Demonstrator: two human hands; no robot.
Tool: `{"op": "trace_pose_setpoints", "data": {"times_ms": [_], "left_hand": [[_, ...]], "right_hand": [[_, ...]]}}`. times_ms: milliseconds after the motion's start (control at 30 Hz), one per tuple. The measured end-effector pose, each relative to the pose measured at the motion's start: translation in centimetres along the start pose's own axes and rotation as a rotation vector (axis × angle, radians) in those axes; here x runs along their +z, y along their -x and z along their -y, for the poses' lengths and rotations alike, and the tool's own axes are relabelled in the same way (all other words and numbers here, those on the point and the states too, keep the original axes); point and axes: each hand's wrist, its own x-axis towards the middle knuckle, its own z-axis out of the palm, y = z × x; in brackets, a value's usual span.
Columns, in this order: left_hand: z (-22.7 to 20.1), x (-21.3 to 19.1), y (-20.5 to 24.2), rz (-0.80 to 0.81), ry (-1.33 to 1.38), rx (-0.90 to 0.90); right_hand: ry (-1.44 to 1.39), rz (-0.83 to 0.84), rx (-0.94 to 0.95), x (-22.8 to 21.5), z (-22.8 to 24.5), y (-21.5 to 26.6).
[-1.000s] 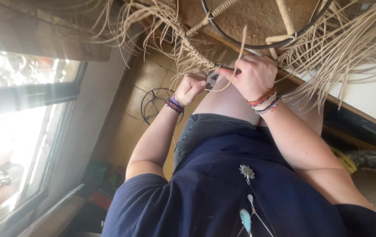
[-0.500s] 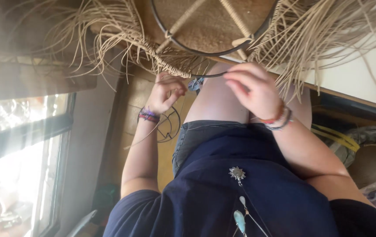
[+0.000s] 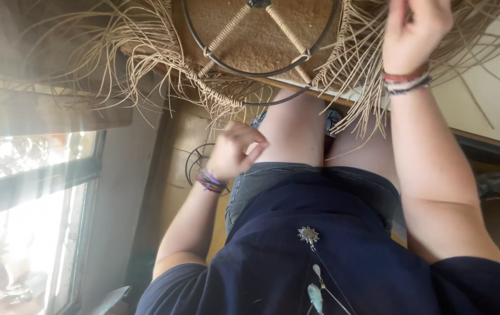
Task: Weaving straw strands onto a metal lampshade frame to create a decorative lampshade.
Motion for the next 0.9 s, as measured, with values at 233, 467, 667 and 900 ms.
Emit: {"op": "trace_pose_setpoints", "data": {"times_ms": [233, 467, 667, 900], "left_hand": [[-5.0, 6.7, -7.1, -0.032, 0.692, -0.141], [-2.8, 13.5, -13.0, -0.116, 1.634, -0.402], [-2.9, 10.5, -11.0, -0.233, 1.437, -0.414], [-6.7, 1.6, -8.7, -0.206, 1.502, -0.29]], "right_hand": [[-1.679, -0.211, 0.856, -3.2, 2.6, 2.9], [-1.356, 0.408, 0.861, -9.5, 5.9, 5.4], [-0.755, 0.632, 0.782, -14.3, 4.9, 10.5], [-0.279, 0.857, 0.576, -17.1, 4.0, 14.4]]}}
